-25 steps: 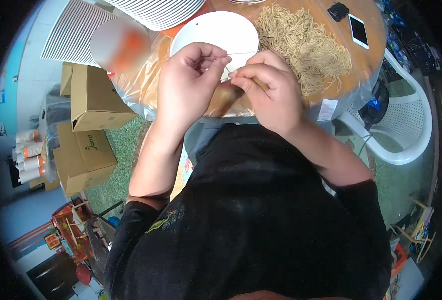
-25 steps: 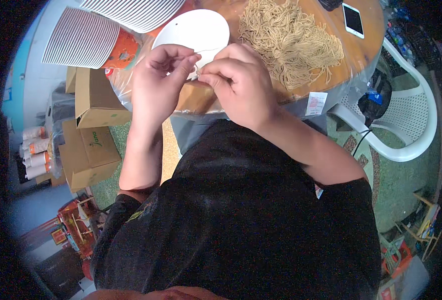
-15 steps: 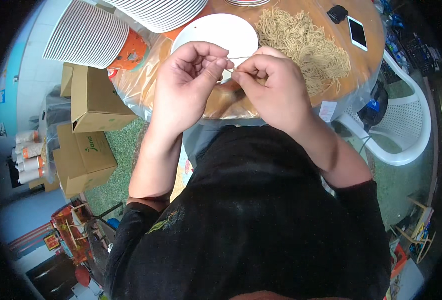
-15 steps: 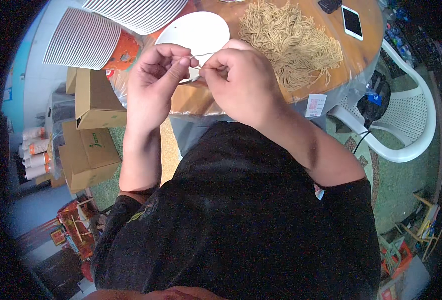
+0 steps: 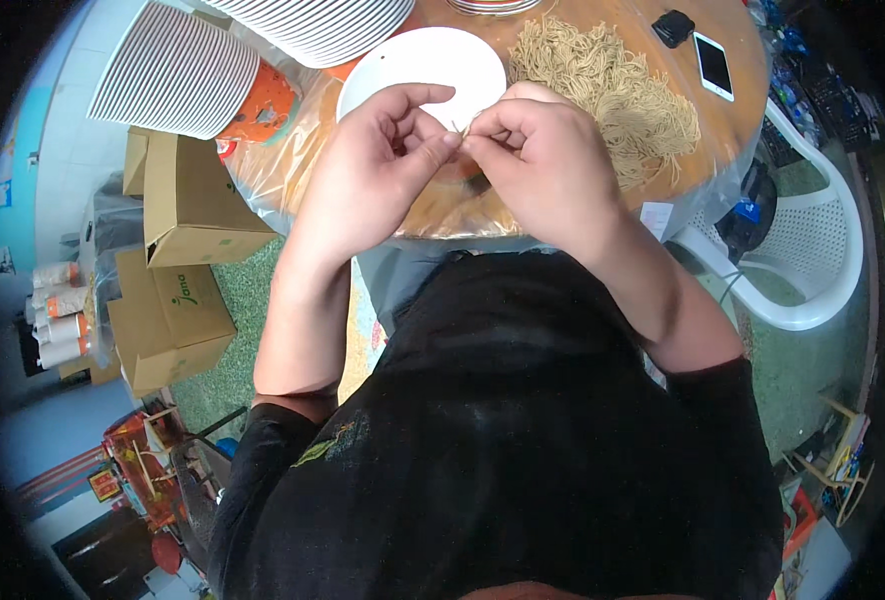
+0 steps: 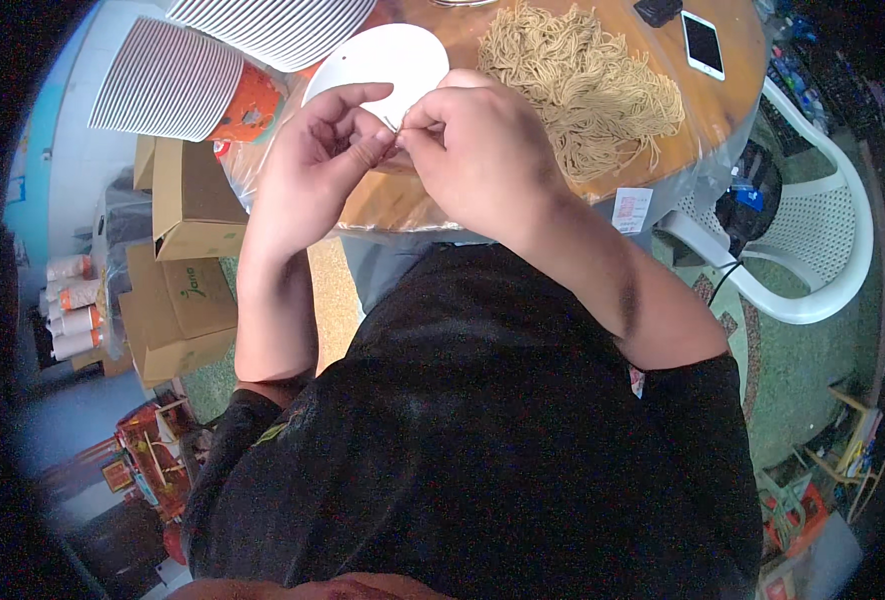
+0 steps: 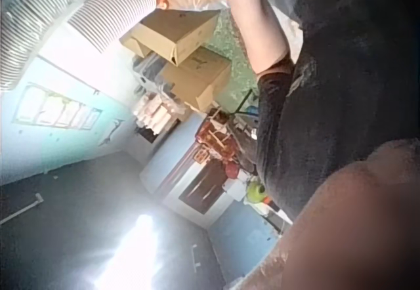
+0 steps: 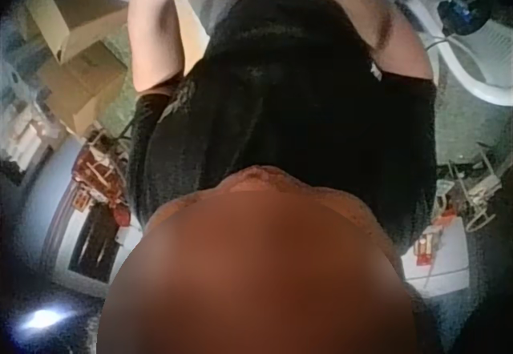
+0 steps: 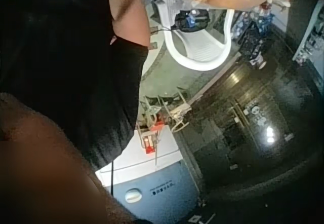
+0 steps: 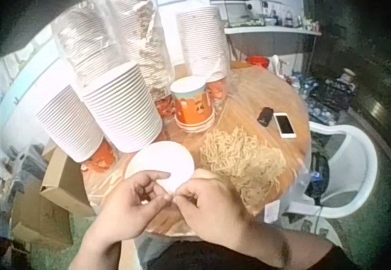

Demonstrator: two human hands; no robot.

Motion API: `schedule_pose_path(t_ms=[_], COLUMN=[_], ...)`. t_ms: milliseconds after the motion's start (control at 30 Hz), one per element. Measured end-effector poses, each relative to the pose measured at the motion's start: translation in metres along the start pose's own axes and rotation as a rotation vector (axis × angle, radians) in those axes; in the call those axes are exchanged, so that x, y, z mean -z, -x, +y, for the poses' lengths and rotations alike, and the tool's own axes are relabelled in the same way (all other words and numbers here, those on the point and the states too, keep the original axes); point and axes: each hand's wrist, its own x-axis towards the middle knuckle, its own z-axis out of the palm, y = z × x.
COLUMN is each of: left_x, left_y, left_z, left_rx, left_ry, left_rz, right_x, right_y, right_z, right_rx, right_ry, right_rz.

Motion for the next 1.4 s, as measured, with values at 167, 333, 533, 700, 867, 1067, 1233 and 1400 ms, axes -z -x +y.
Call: schedule_pose_path(t_ms=[167, 333, 533, 700, 867, 1067, 1233, 1400], left_x=[0.005, 0.003, 0.003, 0.002, 0.013, 0.017, 0.018, 0.013], left_y=[-0.005, -0.006, -0.008, -0.012, -0.011, -0.009, -0.012, -0.008], left_z=[0.001, -0.002, -0.001, -0.001, -0.007, 0.001, -0.004, -0.001], left_rx=[0.08, 0.014, 0.028, 0.044, -0.026, 0.084, 0.037, -0.006], left_ry=[-0.103, -0.175, -0.025, -0.034, 0.005, -0.249, -0.082, -0.143], left_rz=[-0.02, 0.004, 0.006, 0.011, -0.002, -0.004, -0.018, 0.007], right_x=[0.0, 0.0, -0.005, -0.019, -0.026, -0.02, -0.012, -0.002], right_y=[0.001, 0.005, 0.001, -0.002, 0.001, 0.0, -0.002, -0.004], right_z=[0.003, 0.002, 0.014, 0.015, 0.018, 0.026, 0.026, 0.013], right_rx=[0.046, 0.05, 0.051, -0.091, -0.082, -0.092, -0.092, 0.081], right_ry=[0.043, 0.017, -0.211, -0.519, -0.598, -0.529, -0.447, -0.174], right_rz=[0.004, 0.045, 0.125, -0.028, 0.046, -0.098, -0.147, -0.041])
